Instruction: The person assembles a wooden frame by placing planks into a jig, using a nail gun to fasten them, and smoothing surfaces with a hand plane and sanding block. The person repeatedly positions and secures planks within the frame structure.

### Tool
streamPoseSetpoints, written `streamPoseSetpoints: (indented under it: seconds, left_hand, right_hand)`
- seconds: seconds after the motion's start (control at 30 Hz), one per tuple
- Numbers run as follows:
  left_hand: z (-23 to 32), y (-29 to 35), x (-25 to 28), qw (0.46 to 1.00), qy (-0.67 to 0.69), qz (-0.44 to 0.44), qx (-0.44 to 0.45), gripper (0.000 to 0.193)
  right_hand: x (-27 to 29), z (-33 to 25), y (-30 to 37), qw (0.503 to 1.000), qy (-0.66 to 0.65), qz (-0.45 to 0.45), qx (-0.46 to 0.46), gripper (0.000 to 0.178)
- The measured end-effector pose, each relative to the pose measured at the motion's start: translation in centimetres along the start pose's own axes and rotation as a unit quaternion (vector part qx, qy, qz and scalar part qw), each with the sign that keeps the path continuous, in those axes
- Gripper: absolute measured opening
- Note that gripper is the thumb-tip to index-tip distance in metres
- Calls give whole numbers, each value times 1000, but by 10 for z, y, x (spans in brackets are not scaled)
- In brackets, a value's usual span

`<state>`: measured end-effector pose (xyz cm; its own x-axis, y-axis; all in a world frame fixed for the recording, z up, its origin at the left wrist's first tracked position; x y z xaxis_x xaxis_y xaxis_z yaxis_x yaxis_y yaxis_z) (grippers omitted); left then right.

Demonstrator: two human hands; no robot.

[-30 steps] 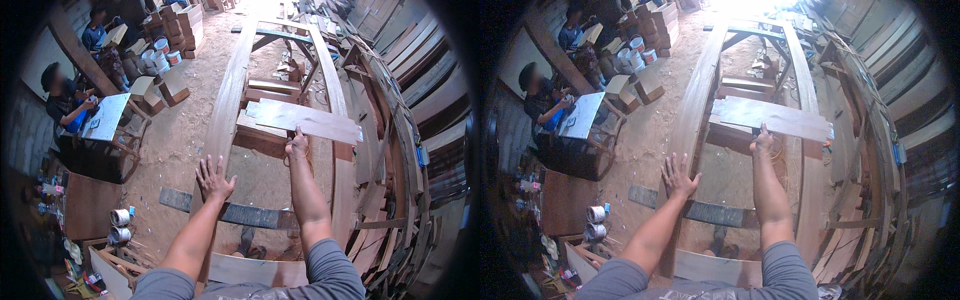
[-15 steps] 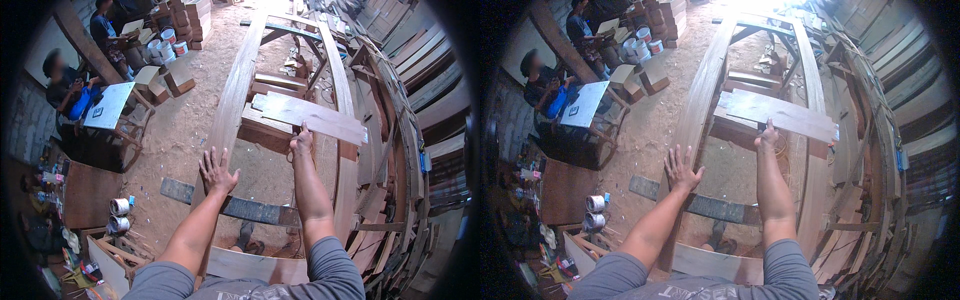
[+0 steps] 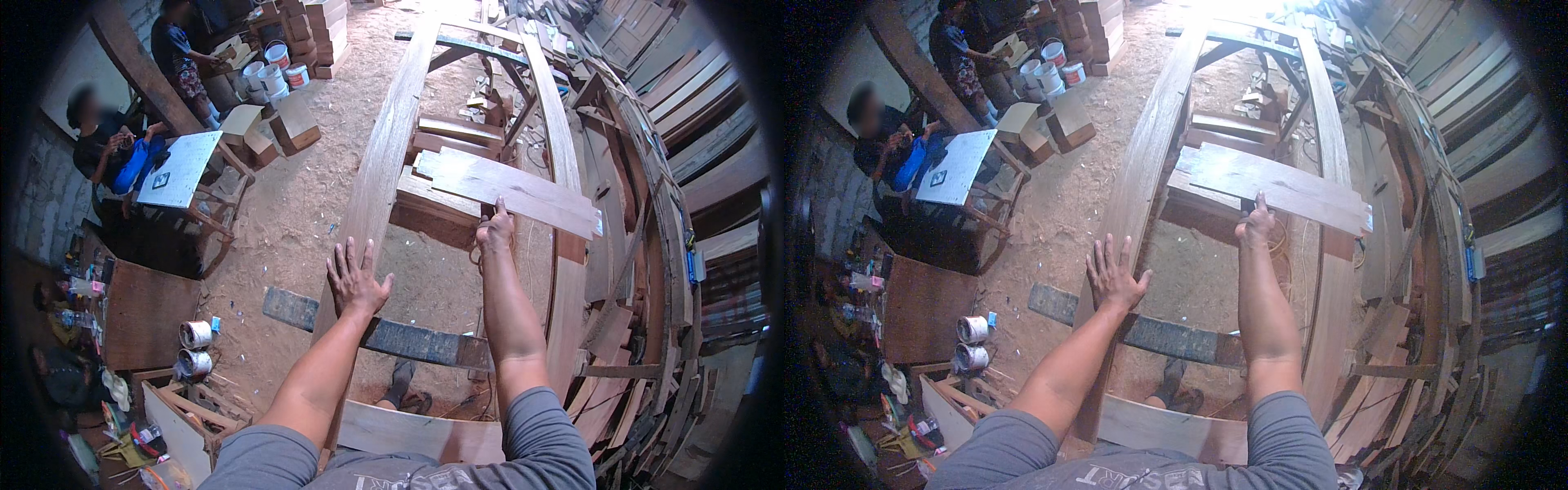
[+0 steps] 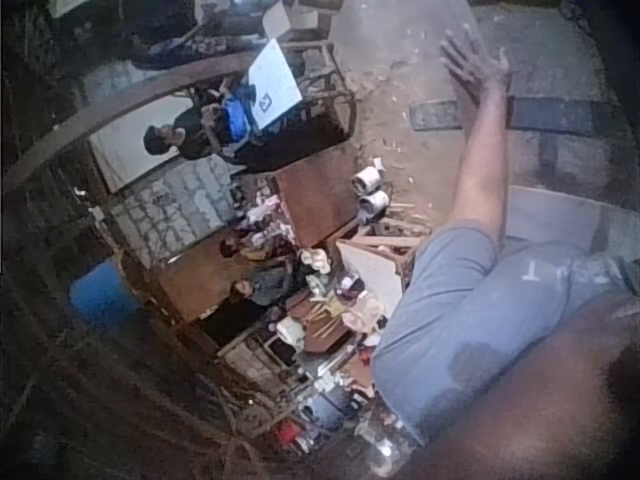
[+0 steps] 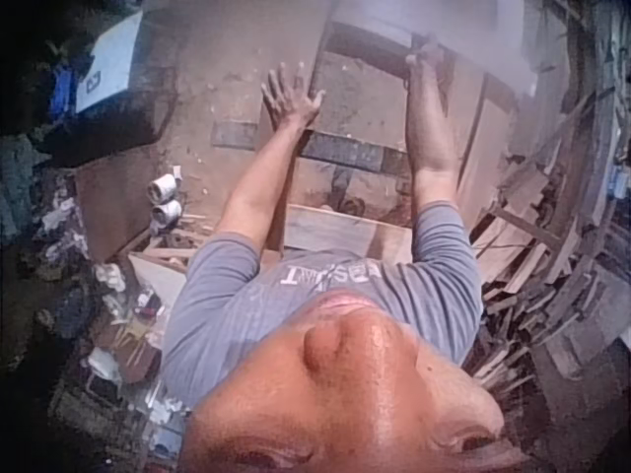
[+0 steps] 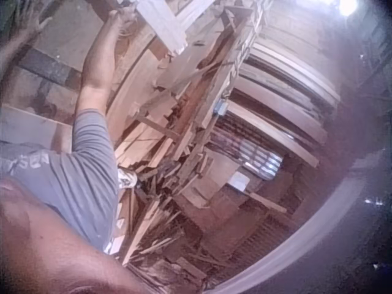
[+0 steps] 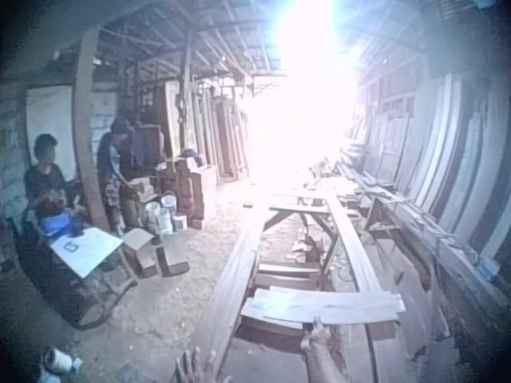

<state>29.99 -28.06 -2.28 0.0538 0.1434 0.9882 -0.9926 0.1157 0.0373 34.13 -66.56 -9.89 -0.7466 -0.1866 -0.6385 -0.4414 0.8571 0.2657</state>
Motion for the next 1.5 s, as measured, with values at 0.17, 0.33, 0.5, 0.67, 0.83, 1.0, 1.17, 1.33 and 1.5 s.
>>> streamPoseSetpoints:
  seconds: [0.17, 0.33, 0.5, 0.67, 0.83, 1.0, 1.17, 1.33, 1.5]
  left_hand:
    - [-1, 0, 2, 1000, 14, -3, 2, 97]
    - [-4, 0, 0, 999, 46, 14, -5, 100]
    - [-23, -7, -5, 991, 100, 50, 79, 96]
    - [-21, -6, -7, 991, 86, 64, 86, 91]
    - [-16, -6, 2, 992, 64, 63, 94, 87]
    - [-14, -6, 7, 992, 60, 48, 101, 87]
    - [-12, -5, 7, 992, 60, 44, 105, 87]
    - [-15, -3, 3, 990, 66, 48, 115, 87]
    - [-10, -5, -5, 991, 60, 62, 103, 90]
  right_hand:
    - [0, -2, 2, 1000, -5, -16, -1, 43]
    - [5, -6, 5, 999, 24, -12, -26, 44]
    - [-2, -13, 18, 999, -29, -14, 10, 26]
    - [3, -19, 22, 999, -25, -23, 10, 24]
    - [10, -17, 26, 1000, -2, -15, 15, 23]
    - [10, -20, 25, 1000, 2, -27, 13, 25]
    - [11, -23, 26, 999, -16, -27, 24, 25]
    - [11, -24, 35, 1000, 6, 7, 19, 27]
    - [19, -37, 41, 999, 33, -32, 23, 33]
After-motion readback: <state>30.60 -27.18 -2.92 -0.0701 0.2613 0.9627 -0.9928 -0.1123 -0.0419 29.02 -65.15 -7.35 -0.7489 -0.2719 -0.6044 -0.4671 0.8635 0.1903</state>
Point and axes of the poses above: each hand's wrist, its own y-axis away from the middle knuckle, its own x-axis out of the back of the hand, z = x × y, the point moved 6 cm from there along -y, towards the middle knuckle, and after that the axes turned 7 degrees about x, right-handed, at the moved point
